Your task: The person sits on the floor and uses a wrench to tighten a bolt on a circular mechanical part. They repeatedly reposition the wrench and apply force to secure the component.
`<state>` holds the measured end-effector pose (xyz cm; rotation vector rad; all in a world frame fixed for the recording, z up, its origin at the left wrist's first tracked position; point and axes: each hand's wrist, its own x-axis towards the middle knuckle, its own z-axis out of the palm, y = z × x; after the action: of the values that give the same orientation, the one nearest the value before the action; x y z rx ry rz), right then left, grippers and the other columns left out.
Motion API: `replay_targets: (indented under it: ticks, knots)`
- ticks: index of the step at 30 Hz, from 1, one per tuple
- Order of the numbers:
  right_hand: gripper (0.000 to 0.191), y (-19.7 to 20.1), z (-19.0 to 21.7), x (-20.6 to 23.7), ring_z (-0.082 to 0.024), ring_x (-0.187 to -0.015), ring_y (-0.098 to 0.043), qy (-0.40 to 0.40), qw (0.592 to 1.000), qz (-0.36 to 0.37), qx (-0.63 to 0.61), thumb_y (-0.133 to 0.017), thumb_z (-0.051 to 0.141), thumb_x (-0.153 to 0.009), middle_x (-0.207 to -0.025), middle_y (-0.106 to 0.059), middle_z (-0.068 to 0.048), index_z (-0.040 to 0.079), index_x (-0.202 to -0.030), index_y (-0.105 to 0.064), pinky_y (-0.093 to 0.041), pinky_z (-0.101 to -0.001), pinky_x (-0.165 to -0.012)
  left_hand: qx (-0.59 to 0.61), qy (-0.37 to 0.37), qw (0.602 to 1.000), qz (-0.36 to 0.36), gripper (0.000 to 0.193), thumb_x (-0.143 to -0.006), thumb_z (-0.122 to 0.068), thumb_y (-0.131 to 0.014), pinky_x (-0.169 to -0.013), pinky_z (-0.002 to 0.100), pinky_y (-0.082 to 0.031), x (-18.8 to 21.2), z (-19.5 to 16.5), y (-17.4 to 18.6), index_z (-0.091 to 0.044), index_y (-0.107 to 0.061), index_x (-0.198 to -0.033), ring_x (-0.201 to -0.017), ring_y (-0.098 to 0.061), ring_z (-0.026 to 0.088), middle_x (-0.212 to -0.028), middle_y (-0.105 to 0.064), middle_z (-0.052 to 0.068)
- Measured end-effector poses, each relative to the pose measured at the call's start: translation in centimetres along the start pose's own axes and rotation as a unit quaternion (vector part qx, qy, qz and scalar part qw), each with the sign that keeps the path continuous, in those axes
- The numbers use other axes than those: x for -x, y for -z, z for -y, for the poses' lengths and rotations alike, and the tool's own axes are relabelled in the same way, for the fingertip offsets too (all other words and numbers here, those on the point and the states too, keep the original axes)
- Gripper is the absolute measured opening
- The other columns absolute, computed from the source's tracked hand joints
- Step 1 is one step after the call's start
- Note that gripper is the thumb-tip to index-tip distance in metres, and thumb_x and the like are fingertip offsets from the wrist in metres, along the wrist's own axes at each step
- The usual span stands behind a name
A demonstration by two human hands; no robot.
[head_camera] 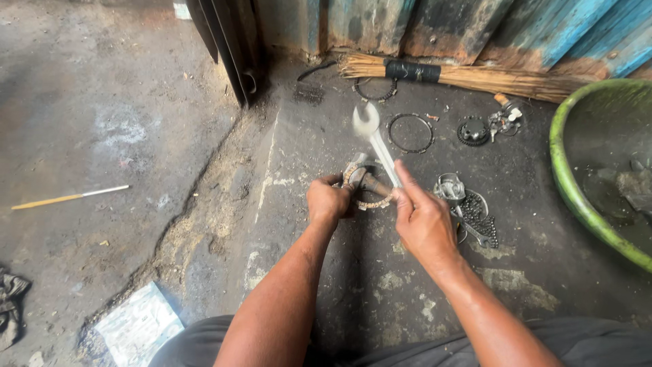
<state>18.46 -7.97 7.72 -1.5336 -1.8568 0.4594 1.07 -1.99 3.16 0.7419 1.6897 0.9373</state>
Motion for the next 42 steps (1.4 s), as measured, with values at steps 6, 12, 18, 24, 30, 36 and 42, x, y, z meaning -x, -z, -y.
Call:
replay_targets:
  ticks: [6, 12, 18, 24, 30, 36, 42]
  knots:
    - [0.05, -0.1, 1.5, -0.4, -0.024, -0.054, -0.063, -0.229, 0.936, 0.212, 0.162, -0.059, 0.026, -0.104, -0.069, -0.073, -0.016, 0.035, -0.152, -0.049, -0.052, -0.0416, -0.056, -0.012, 0.005, 1.0, 0.002, 0.043, -0.083, -0.014, -0.08, -0.053, 0.036, -0.061, 0.1, -0.1, 0.2, -0.005, -0.073, -0.125, -0.057, -0.073, 0.022, -0.085, -0.078, 0.015]
    - [0.048, 0.2, 1.1, -0.2, -0.015, -0.061, -0.069, 0.073, 0.996, -0.045, 0.004, -0.058, 0.015, -0.103, -0.082, -0.073, -0.015, 0.014, -0.15, -0.053, -0.053, -0.0355, -0.051, -0.03, -0.004, 1.0, 0.006, 0.041, -0.085, -0.016, -0.081, -0.055, 0.034, -0.06, -0.2, 0.3, 0.2, -0.005, -0.073, -0.124, -0.059, -0.074, 0.021, -0.085, -0.079, 0.015]
    - [0.049, -0.9, 1.1, 0.2, -0.024, -0.056, -0.068, -0.183, 0.947, 0.212, 0.155, -0.058, 0.022, -0.104, -0.074, -0.078, -0.015, 0.028, -0.152, -0.051, -0.053, -0.0402, -0.052, -0.085, -0.043, 0.995, -0.014, 0.04, -0.084, -0.019, -0.083, -0.062, 0.032, -0.058, -0.7, 0.4, 0.1, -0.009, -0.077, -0.122, -0.063, -0.073, 0.019, -0.087, -0.077, 0.017]
    - [0.049, -0.8, -0.4, 0.2, -0.019, -0.066, -0.072, 0.054, 0.998, -0.033, 0.028, -0.061, 0.013, -0.1, -0.083, -0.076, -0.013, 0.015, -0.148, -0.054, -0.06, -0.0358, -0.054, -0.028, 0.011, 0.999, 0.017, 0.042, -0.086, -0.016, -0.079, -0.058, 0.034, -0.06, -0.2, 0.1, 0.2, -0.006, -0.07, -0.125, -0.06, -0.074, 0.023, -0.088, -0.079, 0.017]
    - [0.046, -1.3, -0.7, 0.6, -0.029, -0.068, -0.075, 0.033, 0.999, -0.002, 0.029, -0.061, 0.016, -0.097, -0.087, -0.077, -0.016, 0.026, -0.142, -0.06, -0.06, -0.0426, -0.06, -0.05, -0.017, 0.999, -0.006, 0.04, -0.084, -0.017, -0.08, -0.058, 0.035, -0.06, 0.1, -0.3, 0.1, -0.007, -0.075, -0.122, -0.059, -0.074, 0.02, -0.083, -0.078, 0.016]
    - [0.051, -0.4, -0.1, 0.1, -0.027, -0.05, -0.065, -0.202, 0.958, 0.169, 0.114, -0.063, 0.025, -0.097, -0.067, -0.071, -0.019, 0.034, -0.147, -0.053, -0.051, -0.0451, -0.053, -0.065, -0.006, 0.998, -0.005, 0.041, -0.085, -0.02, -0.08, -0.062, 0.035, -0.06, 0.4, -0.3, 0.2, -0.008, -0.073, -0.123, -0.064, -0.075, 0.023, -0.081, -0.078, 0.017]
    - [0.052, -0.3, 0.2, 0.0, -0.02, -0.046, -0.057, -0.177, 0.974, 0.111, 0.087, -0.056, 0.026, -0.104, -0.063, -0.07, -0.017, 0.032, -0.156, -0.048, -0.048, -0.0394, -0.049, -0.054, 0.003, 0.998, -0.008, 0.043, -0.083, -0.022, -0.079, -0.068, 0.039, -0.062, -0.6, 0.8, -0.2, -0.009, -0.073, -0.124, -0.069, -0.078, 0.027, -0.089, -0.079, 0.017]
